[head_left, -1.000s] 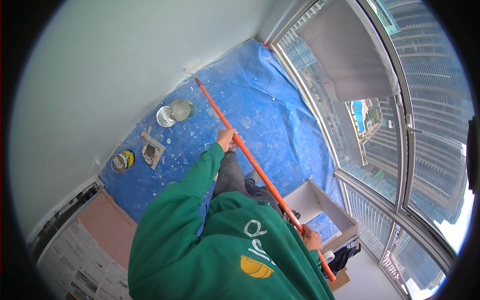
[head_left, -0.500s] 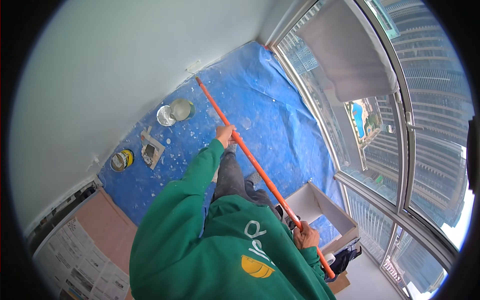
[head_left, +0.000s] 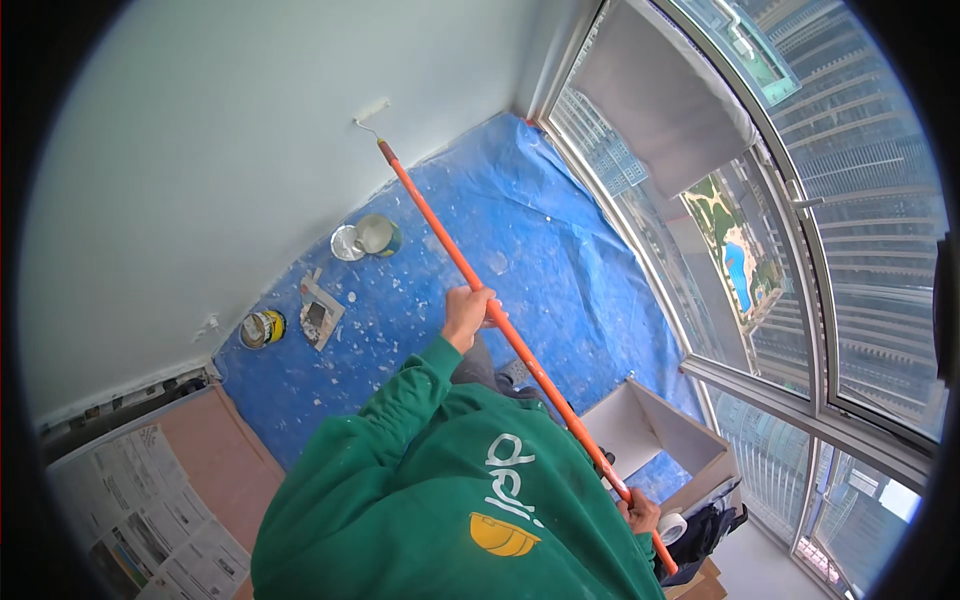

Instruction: The person uses a paint roller attached to a long orange extension pole to apply white paint to a wall. They repeatedly dip the roller into a paint can on the floor and roll the paint onto the wall surface in vertical strokes.

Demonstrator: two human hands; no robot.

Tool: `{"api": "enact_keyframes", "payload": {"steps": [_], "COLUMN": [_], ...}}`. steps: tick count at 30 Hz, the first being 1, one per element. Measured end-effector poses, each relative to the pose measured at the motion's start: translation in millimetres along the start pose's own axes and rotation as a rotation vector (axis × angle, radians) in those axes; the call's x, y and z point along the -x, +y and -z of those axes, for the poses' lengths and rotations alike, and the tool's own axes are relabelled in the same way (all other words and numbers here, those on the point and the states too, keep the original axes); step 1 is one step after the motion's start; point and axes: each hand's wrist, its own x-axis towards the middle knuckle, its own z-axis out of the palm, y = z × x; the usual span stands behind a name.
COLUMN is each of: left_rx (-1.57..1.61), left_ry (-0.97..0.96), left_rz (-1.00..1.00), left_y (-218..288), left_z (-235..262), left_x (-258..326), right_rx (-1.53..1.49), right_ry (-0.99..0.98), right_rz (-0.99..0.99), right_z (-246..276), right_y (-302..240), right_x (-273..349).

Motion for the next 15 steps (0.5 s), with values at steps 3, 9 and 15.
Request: {"api": "enact_keyframes", "payload": {"steps": [3, 9, 15], "left_rx": [0.009, -0.021, -0.026], "left_ry": [0.016, -0.083, -0.065], "left_rz": [-0.069, -0.079, 0.047], "left_y": [5, -20, -95], "left_z": [-16, -32, -51], "left_x": [38, 67, 63], "right_rx": [-0.068, -0.178, 0.012], "right_ry": [0.042, 0.064, 0.207], "right_rz": [-0.024, -0.044, -0.017], "right_z": [6, 6, 31], "right_y": [19, 68, 115], "right_x": [9, 39, 69]}}
